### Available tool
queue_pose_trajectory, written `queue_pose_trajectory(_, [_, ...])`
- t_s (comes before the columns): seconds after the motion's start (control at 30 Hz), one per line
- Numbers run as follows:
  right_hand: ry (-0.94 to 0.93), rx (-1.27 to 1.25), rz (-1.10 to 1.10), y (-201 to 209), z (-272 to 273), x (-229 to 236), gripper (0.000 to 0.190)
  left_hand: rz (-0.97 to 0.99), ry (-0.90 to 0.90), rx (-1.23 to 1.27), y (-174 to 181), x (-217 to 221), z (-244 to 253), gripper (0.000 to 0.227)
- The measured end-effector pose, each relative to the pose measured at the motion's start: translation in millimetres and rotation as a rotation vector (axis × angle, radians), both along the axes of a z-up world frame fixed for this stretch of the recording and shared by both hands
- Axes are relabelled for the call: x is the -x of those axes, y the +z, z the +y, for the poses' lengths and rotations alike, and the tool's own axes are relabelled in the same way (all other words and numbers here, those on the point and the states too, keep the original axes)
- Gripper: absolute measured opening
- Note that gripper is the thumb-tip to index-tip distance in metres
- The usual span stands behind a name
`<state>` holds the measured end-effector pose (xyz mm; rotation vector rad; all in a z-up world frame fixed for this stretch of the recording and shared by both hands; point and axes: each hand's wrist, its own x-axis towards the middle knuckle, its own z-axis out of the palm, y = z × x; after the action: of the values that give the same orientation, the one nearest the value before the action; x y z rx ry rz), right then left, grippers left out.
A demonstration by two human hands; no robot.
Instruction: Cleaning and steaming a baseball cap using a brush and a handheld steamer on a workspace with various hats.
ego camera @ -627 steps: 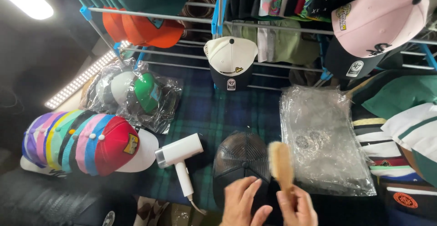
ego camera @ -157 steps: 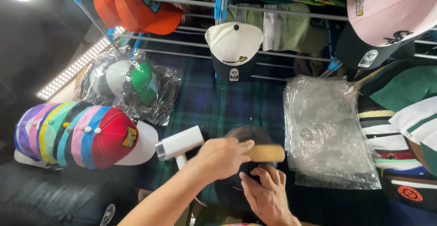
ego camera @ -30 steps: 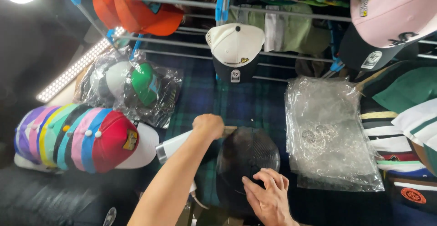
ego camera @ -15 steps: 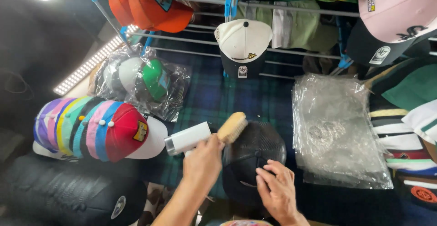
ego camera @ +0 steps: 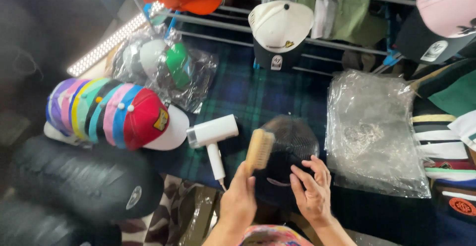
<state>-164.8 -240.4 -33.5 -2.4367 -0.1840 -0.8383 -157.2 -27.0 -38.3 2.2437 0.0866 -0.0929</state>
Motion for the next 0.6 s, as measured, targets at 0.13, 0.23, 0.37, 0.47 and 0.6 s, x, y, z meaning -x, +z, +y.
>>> queue_pose_trajectory(0.13, [0.001,-0.001,0.005,-7,-1,1,0.022,-0.237,-0.163,0.027,-32,4,1,0.053])
queue_pose_trajectory(0.23, [-0.046,0.020,0.024,-1,6,7,0.023,0.417,-0.062,0.017,-56,10,25,0.050])
queue_pose_trajectory(0.37, [-0.087,0.035,0.356,31,36,25,0.008,0.612,0.221,0.539,-49,30,27,0.022])
queue_pose_trajectory(0.47, [0.210,-0.286,0.887,50,62,28,0.018,0.689,0.359,1.090,-20,31,8,0.018])
queue_pose_trajectory(0.6, [0.375,-0.442,1.191,5,63,35,0.049,0.696,0.141,0.840,-26,33,6,0.017])
